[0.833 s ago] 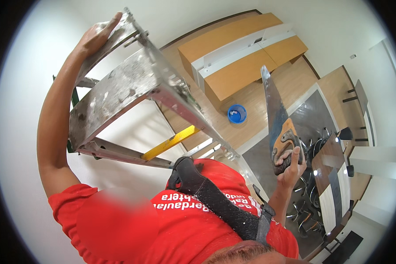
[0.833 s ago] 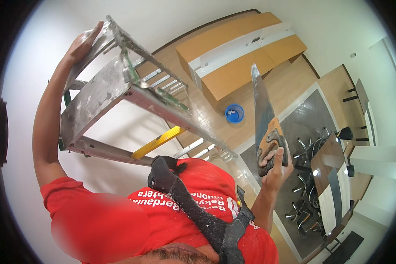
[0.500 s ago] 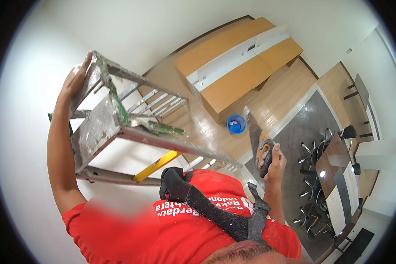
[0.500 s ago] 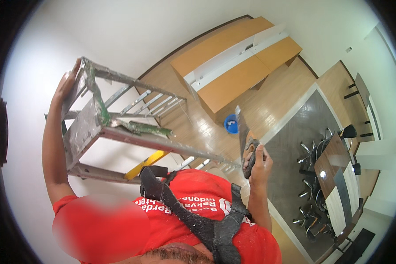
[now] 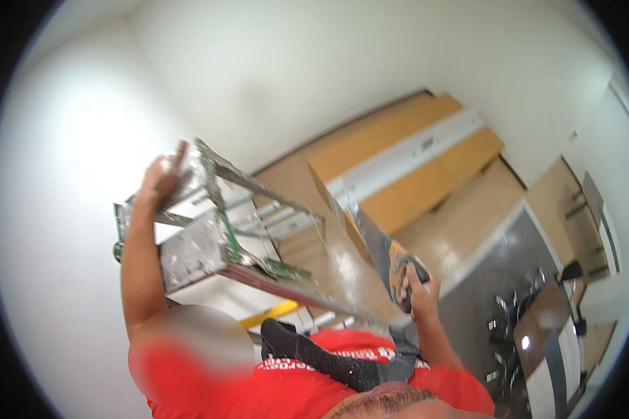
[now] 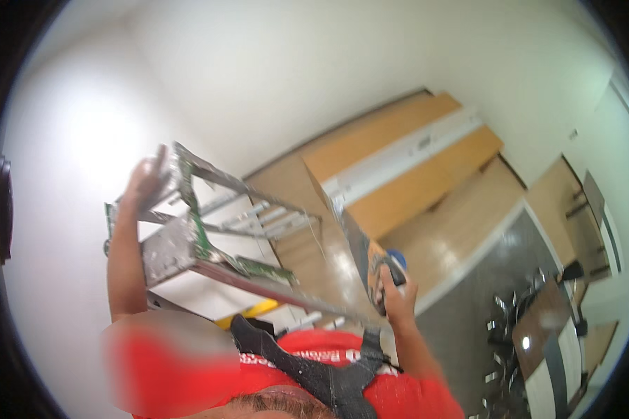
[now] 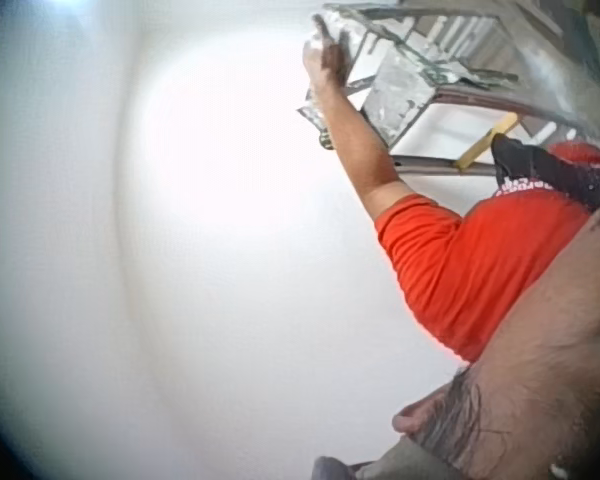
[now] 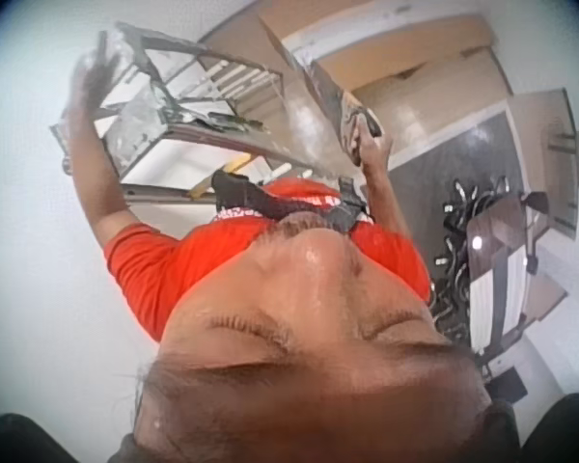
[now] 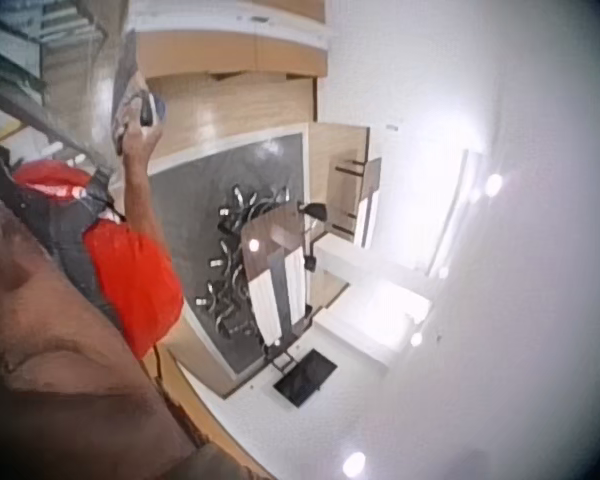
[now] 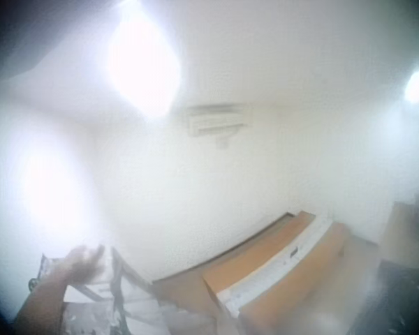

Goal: The person uses a hand saw to cut a long piece of wood placed on a workbench. They hold the saw with both hands and make repeated back-and-forth strokes along the wood's length while standing on a ladder.

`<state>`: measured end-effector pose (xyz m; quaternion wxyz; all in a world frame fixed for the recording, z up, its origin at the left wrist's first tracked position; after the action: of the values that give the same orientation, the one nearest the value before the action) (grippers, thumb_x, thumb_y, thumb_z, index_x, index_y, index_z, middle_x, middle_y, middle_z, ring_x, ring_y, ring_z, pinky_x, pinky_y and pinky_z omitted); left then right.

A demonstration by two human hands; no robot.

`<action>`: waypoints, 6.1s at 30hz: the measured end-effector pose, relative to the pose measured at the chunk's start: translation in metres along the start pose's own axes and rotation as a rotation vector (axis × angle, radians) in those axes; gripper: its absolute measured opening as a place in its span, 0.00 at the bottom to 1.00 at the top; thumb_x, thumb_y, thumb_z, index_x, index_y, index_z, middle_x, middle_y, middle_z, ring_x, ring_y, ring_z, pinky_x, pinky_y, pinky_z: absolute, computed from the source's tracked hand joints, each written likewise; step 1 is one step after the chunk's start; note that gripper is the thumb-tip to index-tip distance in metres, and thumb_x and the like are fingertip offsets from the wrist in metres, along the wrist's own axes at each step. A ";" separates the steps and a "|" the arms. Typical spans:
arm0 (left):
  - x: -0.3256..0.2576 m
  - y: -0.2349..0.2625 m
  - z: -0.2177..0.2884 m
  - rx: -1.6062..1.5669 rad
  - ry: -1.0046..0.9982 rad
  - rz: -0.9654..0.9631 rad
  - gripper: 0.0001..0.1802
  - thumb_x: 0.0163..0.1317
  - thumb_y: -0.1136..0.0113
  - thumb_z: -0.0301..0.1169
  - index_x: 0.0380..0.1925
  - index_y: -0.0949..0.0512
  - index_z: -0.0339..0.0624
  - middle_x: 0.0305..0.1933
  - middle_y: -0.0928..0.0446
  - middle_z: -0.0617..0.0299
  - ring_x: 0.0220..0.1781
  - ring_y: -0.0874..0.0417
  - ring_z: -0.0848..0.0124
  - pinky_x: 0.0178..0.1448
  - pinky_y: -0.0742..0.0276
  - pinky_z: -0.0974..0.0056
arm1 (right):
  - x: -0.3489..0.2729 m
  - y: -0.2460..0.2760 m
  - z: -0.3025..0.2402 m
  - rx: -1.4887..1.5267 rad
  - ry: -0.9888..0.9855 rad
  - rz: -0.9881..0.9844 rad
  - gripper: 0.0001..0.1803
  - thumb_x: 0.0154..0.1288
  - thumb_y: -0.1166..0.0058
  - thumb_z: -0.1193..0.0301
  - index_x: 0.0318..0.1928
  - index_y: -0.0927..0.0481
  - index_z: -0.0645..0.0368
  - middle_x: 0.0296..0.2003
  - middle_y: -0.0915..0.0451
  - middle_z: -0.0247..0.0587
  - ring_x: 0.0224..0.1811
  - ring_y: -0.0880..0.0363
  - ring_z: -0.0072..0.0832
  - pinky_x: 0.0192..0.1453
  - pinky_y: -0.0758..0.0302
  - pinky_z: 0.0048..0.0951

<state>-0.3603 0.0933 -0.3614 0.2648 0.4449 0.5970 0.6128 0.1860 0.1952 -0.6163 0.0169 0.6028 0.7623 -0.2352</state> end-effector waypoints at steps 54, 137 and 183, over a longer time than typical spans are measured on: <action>-0.069 0.455 0.214 -1.170 -0.826 1.045 0.49 0.47 0.39 0.34 0.74 0.39 0.34 0.32 0.29 0.63 0.35 0.27 0.73 0.39 0.27 0.65 | -0.124 -0.253 -0.215 0.006 1.917 -0.207 0.20 0.71 0.47 0.64 0.40 0.22 0.75 0.30 0.17 0.49 0.21 0.18 0.29 0.25 0.21 0.25; -0.066 0.498 0.205 -1.631 -0.604 1.162 0.51 0.42 0.37 0.43 0.66 0.32 0.20 0.52 0.18 0.37 0.57 0.17 0.52 0.63 0.25 0.60 | -0.186 -0.261 -0.293 0.317 1.633 -0.419 0.19 0.75 0.49 0.60 0.32 0.30 0.63 0.17 0.32 0.33 0.17 0.32 0.22 0.24 0.29 0.28; -0.055 0.497 0.222 -1.678 -0.839 1.082 0.51 0.44 0.36 0.43 0.67 0.34 0.19 0.54 0.18 0.38 0.58 0.18 0.56 0.64 0.26 0.61 | -0.144 -0.236 -0.285 0.347 1.567 -0.437 0.23 0.74 0.45 0.56 0.45 0.29 0.68 0.19 0.32 0.31 0.17 0.34 0.20 0.24 0.31 0.28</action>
<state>-0.0411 0.0834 0.0827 0.3627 0.5004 -0.4264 0.6604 0.0799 0.1333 -0.2388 -0.6581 0.4245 0.6058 0.1404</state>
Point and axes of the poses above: each hand's wrist, its own x-axis towards the middle knuckle, its own y-axis out of the back of the hand, z = x × y, the point moved 6 cm from there along x, towards the middle knuckle
